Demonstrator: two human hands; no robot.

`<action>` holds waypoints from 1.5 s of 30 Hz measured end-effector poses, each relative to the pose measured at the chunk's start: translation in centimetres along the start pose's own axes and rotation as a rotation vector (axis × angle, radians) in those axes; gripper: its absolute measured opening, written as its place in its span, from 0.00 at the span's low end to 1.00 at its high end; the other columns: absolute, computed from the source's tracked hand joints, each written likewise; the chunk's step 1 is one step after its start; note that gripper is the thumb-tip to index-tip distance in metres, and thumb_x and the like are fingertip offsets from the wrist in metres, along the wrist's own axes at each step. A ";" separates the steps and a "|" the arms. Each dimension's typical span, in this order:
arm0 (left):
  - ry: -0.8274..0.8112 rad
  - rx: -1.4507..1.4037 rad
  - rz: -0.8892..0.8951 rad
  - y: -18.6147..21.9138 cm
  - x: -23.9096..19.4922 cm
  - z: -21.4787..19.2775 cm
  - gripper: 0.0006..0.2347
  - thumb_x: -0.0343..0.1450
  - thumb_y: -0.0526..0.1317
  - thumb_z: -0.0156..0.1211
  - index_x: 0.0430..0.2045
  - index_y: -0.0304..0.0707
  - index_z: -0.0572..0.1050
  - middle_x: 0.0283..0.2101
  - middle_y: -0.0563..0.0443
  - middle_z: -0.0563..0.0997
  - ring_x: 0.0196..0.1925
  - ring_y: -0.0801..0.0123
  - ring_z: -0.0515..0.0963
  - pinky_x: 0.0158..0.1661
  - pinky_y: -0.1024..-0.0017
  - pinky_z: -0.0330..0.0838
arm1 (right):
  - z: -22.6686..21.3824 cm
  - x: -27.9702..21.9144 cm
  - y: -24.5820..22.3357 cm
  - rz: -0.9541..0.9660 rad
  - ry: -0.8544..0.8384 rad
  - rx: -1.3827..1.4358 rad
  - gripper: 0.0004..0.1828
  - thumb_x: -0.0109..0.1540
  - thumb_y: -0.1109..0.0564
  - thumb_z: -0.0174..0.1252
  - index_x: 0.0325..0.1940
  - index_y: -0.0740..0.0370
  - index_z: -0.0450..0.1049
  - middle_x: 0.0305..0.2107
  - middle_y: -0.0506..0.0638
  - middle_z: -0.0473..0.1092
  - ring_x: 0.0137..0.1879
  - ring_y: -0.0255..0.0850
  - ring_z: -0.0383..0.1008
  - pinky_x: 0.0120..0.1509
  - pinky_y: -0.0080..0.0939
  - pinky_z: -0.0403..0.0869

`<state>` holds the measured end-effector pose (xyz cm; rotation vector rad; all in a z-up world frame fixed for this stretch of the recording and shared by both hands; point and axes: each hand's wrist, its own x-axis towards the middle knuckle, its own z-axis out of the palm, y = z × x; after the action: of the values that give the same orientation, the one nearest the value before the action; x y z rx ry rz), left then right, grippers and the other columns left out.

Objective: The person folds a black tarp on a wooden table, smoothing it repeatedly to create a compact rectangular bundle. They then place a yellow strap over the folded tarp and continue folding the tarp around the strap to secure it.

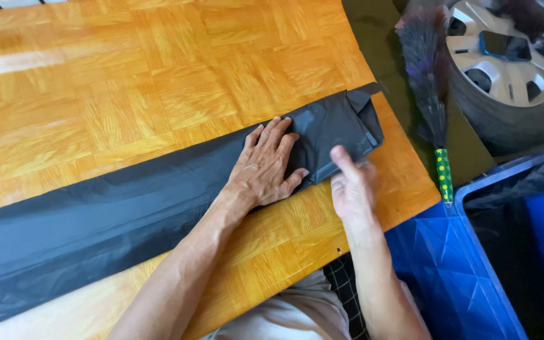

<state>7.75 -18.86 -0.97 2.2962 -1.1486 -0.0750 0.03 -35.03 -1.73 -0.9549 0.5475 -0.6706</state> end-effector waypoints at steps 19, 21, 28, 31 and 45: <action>0.519 -1.437 -0.419 -3.7 0.9 -2.5 0.31 0.68 0.59 0.44 0.50 0.25 0.73 0.50 0.30 0.76 0.57 0.49 0.76 0.57 0.55 0.70 | 1.5 -3.9 0.1 -0.717 -0.811 -1.081 0.53 0.44 0.83 0.46 0.72 0.56 0.66 0.71 0.62 0.59 0.76 0.63 0.55 0.79 0.61 0.55; 0.455 -1.796 -0.599 -2.9 0.5 -4.7 0.47 0.64 0.73 0.47 0.61 0.20 0.66 0.63 0.24 0.71 0.64 0.42 0.74 0.64 0.55 0.68 | 1.1 -3.7 0.5 -0.718 -0.826 -1.138 0.52 0.44 0.82 0.47 0.70 0.50 0.70 0.71 0.56 0.60 0.77 0.58 0.56 0.80 0.56 0.56; 0.214 -0.914 -0.706 -5.2 0.0 -2.8 0.20 0.54 0.45 0.81 0.38 0.43 0.85 0.28 0.52 0.79 0.31 0.69 0.79 0.30 0.76 0.72 | -0.2 -2.8 0.3 -0.836 -0.867 -1.295 0.48 0.48 0.78 0.49 0.69 0.46 0.71 0.72 0.56 0.58 0.77 0.59 0.56 0.78 0.55 0.59; 0.245 -0.914 -0.708 -6.3 0.1 -1.8 0.17 0.53 0.40 0.81 0.34 0.46 0.86 0.27 0.54 0.78 0.29 0.71 0.78 0.28 0.79 0.70 | -0.4 -2.5 -0.4 -0.839 -0.959 -1.347 0.45 0.52 0.76 0.49 0.71 0.47 0.68 0.74 0.58 0.54 0.78 0.61 0.53 0.78 0.57 0.58; 0.260 -0.949 -0.671 -7.2 0.0 -1.6 0.18 0.53 0.35 0.80 0.36 0.43 0.85 0.27 0.53 0.79 0.29 0.72 0.78 0.29 0.80 0.72 | 6.3 -0.4 2.2 -0.538 -0.932 -1.357 0.30 0.74 0.42 0.40 0.78 0.52 0.58 0.73 0.70 0.48 0.77 0.73 0.47 0.76 0.76 0.48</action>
<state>13.42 -14.74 -3.29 1.6343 -0.0838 -0.4506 4.69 -30.35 -0.59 -2.5542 -0.2177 -0.1526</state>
